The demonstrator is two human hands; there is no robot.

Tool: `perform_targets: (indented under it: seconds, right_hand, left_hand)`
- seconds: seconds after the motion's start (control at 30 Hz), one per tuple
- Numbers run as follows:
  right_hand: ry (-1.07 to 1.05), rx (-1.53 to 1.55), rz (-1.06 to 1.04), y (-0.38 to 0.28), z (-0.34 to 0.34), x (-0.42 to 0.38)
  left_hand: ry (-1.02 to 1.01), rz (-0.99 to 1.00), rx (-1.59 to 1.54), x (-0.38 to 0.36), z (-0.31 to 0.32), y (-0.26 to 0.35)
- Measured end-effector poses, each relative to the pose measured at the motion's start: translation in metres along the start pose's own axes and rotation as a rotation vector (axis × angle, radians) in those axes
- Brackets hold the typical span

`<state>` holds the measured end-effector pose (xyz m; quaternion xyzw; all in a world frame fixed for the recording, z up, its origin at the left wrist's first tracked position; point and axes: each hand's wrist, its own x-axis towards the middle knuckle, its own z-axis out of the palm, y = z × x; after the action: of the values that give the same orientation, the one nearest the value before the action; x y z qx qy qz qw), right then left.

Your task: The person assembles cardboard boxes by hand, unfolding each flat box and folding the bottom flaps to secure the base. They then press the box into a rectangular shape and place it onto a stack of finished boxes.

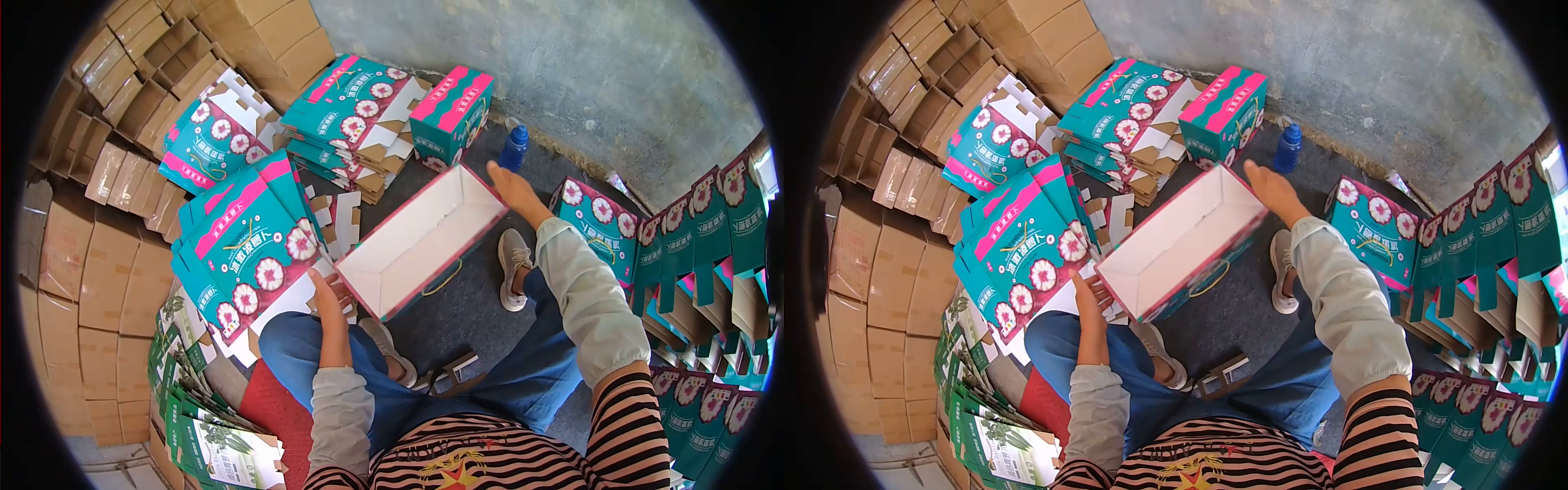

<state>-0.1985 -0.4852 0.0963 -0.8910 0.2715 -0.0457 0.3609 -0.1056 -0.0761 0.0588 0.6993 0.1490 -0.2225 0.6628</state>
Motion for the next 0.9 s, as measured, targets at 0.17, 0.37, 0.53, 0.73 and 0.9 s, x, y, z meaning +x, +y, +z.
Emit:
perform_targets:
  seconds: [0.17,0.37,0.53,0.73,0.9]
  right_hand:
    - [-0.333,0.236,0.536,0.035,-0.016,-0.011]
    - [-0.447,0.386,0.394,0.018,-0.013,-0.028]
    - [-0.361,0.809,0.325,0.006,-0.06,-0.03]
    - [-0.238,1.235,0.149,-0.03,-0.084,-0.057]
    - [-0.221,0.466,0.286,-0.032,-0.056,-0.064]
  left_hand:
    - [-0.269,-0.346,0.1,0.003,0.004,-0.038]
    - [-0.436,-0.307,-0.099,-0.005,-0.003,-0.036]
    - [-0.382,-0.01,-0.328,-0.012,-0.008,-0.035]
    - [-0.53,0.266,-0.625,-0.005,-0.031,-0.016]
    - [-0.271,0.019,-0.209,-0.018,0.002,-0.002]
